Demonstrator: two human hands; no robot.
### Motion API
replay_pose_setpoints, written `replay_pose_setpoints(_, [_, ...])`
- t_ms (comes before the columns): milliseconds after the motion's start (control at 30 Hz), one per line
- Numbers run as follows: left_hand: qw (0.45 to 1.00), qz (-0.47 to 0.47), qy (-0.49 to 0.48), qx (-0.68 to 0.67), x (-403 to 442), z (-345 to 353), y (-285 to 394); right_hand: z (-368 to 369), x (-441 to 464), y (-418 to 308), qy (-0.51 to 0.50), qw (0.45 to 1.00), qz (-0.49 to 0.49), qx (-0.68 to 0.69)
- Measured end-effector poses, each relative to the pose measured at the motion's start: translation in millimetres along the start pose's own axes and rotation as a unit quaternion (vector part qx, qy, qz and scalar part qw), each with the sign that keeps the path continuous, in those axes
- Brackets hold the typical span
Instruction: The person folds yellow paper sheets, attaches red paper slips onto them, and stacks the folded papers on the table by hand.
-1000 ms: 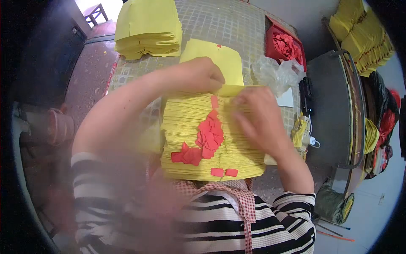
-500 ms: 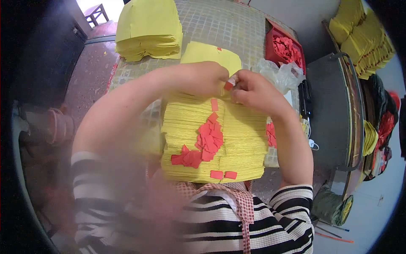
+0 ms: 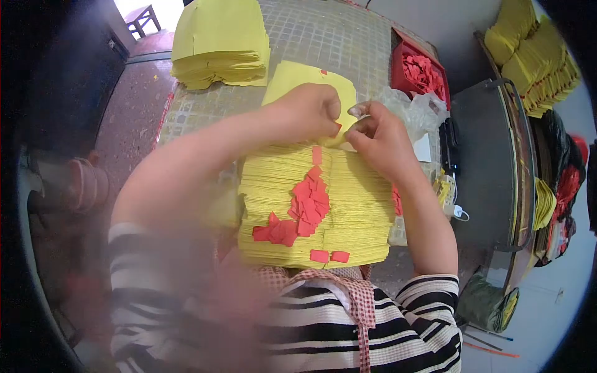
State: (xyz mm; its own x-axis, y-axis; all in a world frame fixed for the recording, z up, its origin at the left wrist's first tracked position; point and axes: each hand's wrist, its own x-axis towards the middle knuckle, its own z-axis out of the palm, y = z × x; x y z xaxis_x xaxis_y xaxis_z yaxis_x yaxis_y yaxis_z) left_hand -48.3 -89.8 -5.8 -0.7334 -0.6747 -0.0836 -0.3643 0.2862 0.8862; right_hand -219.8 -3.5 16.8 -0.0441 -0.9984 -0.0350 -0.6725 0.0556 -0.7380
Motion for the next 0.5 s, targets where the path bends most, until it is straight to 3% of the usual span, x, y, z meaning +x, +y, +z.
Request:
replay_pose_setpoints(233, [0.99, 0.053, -0.063, 0.113, -7, -6, 8, 2, -5, 3, 0.001, 0.997, 0.012, 0.074])
replay_pose_setpoints(500, [0.974, 0.021, -0.121, 0.189, -3, -9, 19, 3, -6, 5, 0.011, 0.994, 0.009, 0.112])
